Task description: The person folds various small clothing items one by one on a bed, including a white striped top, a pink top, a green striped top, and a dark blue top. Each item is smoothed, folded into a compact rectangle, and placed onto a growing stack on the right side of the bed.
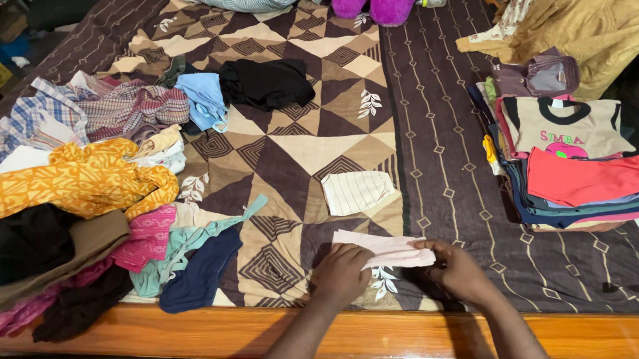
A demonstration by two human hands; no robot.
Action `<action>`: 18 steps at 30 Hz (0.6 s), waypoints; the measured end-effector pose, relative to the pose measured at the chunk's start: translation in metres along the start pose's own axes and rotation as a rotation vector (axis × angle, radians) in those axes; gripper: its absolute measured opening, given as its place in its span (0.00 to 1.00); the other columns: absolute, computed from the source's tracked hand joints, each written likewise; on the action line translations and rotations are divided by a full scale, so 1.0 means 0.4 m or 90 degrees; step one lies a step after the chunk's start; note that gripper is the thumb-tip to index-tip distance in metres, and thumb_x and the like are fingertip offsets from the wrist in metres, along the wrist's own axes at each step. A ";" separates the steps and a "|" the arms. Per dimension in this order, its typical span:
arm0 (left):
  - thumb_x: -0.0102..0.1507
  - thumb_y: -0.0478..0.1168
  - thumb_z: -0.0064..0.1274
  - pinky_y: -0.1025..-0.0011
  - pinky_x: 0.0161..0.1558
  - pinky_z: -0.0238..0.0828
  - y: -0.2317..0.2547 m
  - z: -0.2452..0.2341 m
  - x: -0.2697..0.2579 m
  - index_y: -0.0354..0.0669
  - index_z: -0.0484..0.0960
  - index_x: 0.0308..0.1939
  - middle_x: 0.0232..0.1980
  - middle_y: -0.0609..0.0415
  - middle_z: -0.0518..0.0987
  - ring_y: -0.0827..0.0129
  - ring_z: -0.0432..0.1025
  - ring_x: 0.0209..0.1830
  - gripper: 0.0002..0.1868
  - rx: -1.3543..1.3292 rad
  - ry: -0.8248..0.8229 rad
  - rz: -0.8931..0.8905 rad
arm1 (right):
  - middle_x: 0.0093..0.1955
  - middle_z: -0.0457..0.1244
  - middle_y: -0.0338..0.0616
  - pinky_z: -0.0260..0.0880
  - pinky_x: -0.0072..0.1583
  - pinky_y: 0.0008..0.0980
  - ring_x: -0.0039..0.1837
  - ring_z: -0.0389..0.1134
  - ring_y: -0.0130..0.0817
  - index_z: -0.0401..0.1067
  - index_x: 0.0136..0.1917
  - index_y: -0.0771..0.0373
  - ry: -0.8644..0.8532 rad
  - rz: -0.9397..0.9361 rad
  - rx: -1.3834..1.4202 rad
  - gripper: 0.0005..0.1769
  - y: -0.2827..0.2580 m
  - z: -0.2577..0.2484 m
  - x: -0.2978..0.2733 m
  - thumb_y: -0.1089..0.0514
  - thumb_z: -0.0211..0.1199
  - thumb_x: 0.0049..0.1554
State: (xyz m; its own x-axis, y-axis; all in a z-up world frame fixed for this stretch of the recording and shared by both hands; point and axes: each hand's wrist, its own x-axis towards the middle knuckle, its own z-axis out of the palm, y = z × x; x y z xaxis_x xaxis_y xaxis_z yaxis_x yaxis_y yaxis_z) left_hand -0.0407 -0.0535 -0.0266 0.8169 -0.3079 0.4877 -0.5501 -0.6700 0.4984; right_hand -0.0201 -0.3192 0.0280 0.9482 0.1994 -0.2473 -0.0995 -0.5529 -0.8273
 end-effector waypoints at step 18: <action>0.57 0.33 0.64 0.67 0.48 0.75 -0.156 -0.063 0.061 0.40 0.78 0.60 0.54 0.48 0.83 0.62 0.78 0.49 0.26 -0.162 0.034 -0.454 | 0.37 0.71 0.46 0.70 0.45 0.35 0.37 0.69 0.33 0.80 0.47 0.66 0.217 0.169 -0.054 0.24 0.072 0.115 0.162 0.41 0.70 0.56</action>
State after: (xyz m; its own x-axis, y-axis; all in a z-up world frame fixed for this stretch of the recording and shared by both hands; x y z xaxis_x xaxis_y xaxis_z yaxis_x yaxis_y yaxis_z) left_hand 0.0092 -0.0023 -0.0278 0.9837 0.1792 0.0152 0.0809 -0.5163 0.8526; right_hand 0.0244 -0.2850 -0.0350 0.9398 -0.2289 -0.2537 -0.3417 -0.6168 -0.7091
